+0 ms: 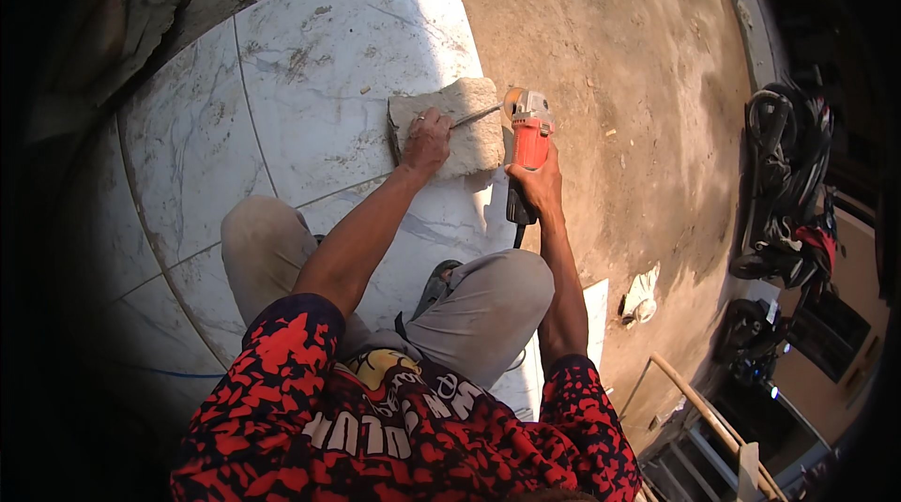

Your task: The person uses an angle grinder to cut a line into a piece of stone while holding it in place on the ground.

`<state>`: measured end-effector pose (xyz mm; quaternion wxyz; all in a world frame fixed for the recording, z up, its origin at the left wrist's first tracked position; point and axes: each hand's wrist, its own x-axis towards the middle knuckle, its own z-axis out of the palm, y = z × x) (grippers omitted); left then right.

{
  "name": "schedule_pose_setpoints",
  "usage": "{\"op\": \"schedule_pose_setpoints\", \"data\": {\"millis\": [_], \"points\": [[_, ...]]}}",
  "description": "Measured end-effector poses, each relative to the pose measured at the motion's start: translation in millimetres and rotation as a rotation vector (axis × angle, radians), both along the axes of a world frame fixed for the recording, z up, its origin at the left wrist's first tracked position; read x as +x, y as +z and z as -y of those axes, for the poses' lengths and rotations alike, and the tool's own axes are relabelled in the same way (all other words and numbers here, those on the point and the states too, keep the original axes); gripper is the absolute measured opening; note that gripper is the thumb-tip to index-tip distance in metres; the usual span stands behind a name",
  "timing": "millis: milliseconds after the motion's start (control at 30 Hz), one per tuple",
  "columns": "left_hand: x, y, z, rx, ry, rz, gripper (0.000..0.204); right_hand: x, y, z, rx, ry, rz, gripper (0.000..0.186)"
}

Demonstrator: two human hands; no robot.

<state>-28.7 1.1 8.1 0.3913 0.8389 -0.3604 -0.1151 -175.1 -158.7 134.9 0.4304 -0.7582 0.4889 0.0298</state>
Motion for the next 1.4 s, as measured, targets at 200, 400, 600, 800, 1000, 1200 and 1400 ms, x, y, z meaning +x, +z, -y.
{"op": "schedule_pose_setpoints", "data": {"millis": [200, 400, 600, 800, 1000, 1200, 1400], "points": [[1, -1, -2, 0.023, -0.003, 0.009, 0.014, 1, 1, -2, -0.012, 0.017, 0.002, 0.095], [0, 2, 1, 0.028, -0.010, 0.005, 0.013, -6, -5, 1, -0.057, 0.049, 0.032, 0.095], [0, 1, -1, 0.029, -0.005, 0.000, 0.013, 5, 5, 1, 0.004, -0.004, -0.015, 0.094], [-1, 0, -2, 0.031, 0.001, -0.001, 0.013, 1, 0, -4, -0.016, 0.032, 0.023, 0.095], [-1, 1, 1, 0.043, -0.006, -0.016, 0.014, -11, -10, 18, -0.076, -0.031, 0.110, 0.088], [2, -2, -3, 0.019, -0.010, 0.032, 0.012, -29, -2, 18, -0.016, -0.105, 0.229, 0.082], [1, 9, 1, 0.048, -0.003, -0.001, 0.013, -45, 1, 17, 0.091, -0.176, 0.194, 0.089]]}}
